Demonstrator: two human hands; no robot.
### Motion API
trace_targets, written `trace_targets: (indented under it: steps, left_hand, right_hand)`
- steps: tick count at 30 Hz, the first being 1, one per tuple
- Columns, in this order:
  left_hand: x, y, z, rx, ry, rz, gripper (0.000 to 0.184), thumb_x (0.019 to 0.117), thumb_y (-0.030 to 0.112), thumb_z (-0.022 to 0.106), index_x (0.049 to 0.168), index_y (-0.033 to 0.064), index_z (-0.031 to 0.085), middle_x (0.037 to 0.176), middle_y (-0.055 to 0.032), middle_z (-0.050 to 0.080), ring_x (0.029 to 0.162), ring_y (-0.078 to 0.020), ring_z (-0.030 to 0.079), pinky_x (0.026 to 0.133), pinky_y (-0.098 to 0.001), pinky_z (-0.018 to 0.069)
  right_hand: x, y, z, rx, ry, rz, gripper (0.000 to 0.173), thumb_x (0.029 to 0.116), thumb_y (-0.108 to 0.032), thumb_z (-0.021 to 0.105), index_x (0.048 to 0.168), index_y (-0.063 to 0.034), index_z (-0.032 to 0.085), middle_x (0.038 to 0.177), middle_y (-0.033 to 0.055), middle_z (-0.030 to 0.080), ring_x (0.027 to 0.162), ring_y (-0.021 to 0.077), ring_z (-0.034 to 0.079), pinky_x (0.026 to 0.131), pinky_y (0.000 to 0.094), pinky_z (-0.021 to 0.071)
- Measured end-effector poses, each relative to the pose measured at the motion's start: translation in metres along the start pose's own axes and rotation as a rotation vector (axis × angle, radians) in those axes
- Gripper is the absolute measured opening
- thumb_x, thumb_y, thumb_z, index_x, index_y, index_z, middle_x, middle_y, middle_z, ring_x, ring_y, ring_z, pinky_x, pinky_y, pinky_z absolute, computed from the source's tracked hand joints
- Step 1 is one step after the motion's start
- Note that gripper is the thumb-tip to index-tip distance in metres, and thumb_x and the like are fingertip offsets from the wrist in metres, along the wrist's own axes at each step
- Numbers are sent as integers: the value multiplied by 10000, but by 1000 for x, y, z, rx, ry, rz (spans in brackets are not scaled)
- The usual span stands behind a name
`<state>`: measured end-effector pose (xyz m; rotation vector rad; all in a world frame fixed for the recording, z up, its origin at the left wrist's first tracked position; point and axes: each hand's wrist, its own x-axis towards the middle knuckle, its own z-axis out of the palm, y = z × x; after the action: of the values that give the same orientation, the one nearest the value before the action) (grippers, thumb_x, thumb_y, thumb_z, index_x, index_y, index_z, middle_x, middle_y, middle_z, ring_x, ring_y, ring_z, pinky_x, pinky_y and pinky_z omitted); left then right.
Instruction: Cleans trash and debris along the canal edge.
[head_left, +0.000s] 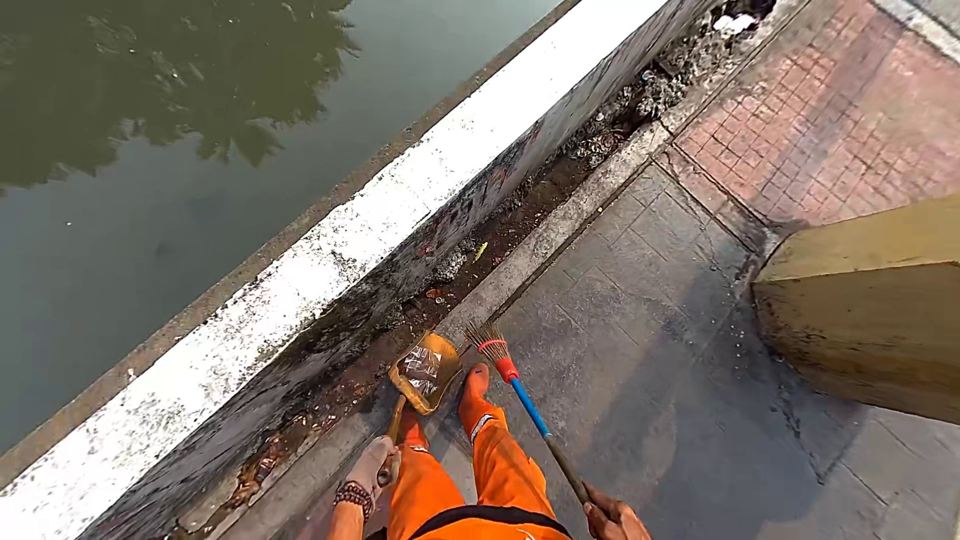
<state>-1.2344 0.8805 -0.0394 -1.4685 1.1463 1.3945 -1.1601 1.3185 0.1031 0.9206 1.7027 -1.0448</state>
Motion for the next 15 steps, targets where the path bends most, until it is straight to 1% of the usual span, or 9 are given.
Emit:
trace_targets:
  steps: [2, 4, 5, 7, 9, 10, 12, 14, 15]
  left_hand:
    - [6, 0, -26, -1, -26, -15, 137, 1044, 160, 490, 1142, 81, 545, 774, -63, 556, 533, -113, 519, 444, -227, 442]
    - [11, 1, -47, -9, -47, -20, 191, 1058, 177, 473, 1224, 100, 529, 793, -59, 570, 525, -104, 523, 433, -221, 439]
    - [9, 2, -54, -14, -46, -31, 185, 1059, 174, 468, 1223, 106, 519, 790, -55, 567, 517, -99, 517, 426, -217, 431]
    - [2, 11, -61, -23, -27, -28, 194, 1052, 150, 472, 1232, 98, 522, 796, -66, 570, 508, -101, 516, 414, -215, 427]
    - [-8, 18, -68, -10, 13, -36, 191, 1050, 145, 475, 1229, 99, 525, 793, -72, 571, 502, -108, 520, 408, -220, 430]
    - [-12, 22, -71, -1, 33, -35, 198, 1046, 139, 478, 1234, 101, 525, 792, -73, 566, 504, -114, 518, 409, -224, 427]
    - [-20, 28, -80, 35, 59, -24, 175, 1045, 129, 475, 1214, 105, 516, 781, -64, 541, 506, -115, 503, 411, -221, 414]
    - [-28, 33, -94, 74, 75, -1, 149, 1043, 111, 470, 1185, 96, 510, 755, -60, 521, 497, -113, 493, 408, -217, 408]
    - [-28, 37, -105, 80, 78, 6, 148, 1042, 110, 470, 1182, 91, 516, 758, -65, 528, 500, -116, 498, 412, -219, 412]
  right_hand:
    - [43, -30, -7, 15, 68, -38, 448, 1072, -233, 474, 1503, -122, 526, 721, 62, 610, 483, 157, 521, 454, 347, 474]
    - [88, -70, -16, -12, 113, -37, 411, 1094, -228, 457, 1483, -125, 539, 734, 69, 600, 493, 157, 528, 466, 341, 483]
    - [102, -84, -19, -33, 135, -37, 398, 1100, -230, 447, 1469, -119, 544, 740, 71, 595, 495, 156, 529, 470, 339, 486]
    - [114, -104, -26, -78, 177, -34, 401, 1105, -235, 434, 1476, -121, 535, 763, 85, 597, 511, 169, 537, 488, 354, 495]
    - [102, -101, -22, -59, 204, -5, 406, 1106, -228, 426, 1482, -112, 526, 764, 92, 595, 507, 174, 534, 487, 358, 492]
    - [92, -94, -17, 9, 219, 15, 402, 1109, -219, 422, 1479, -100, 524, 732, 77, 575, 481, 156, 518, 456, 333, 481]
    - [70, -68, -1, 234, 239, 70, 399, 1119, -203, 399, 1481, -69, 503, 677, 55, 546, 441, 133, 499, 404, 298, 461]
    - [53, -34, 22, 445, 257, 147, 417, 1132, -213, 349, 1510, -76, 462, 692, 61, 564, 446, 134, 505, 401, 292, 455]
    - [52, -19, 36, 547, 273, 187, 407, 1135, -223, 326, 1488, -84, 472, 690, 57, 559, 445, 126, 490, 398, 281, 433]
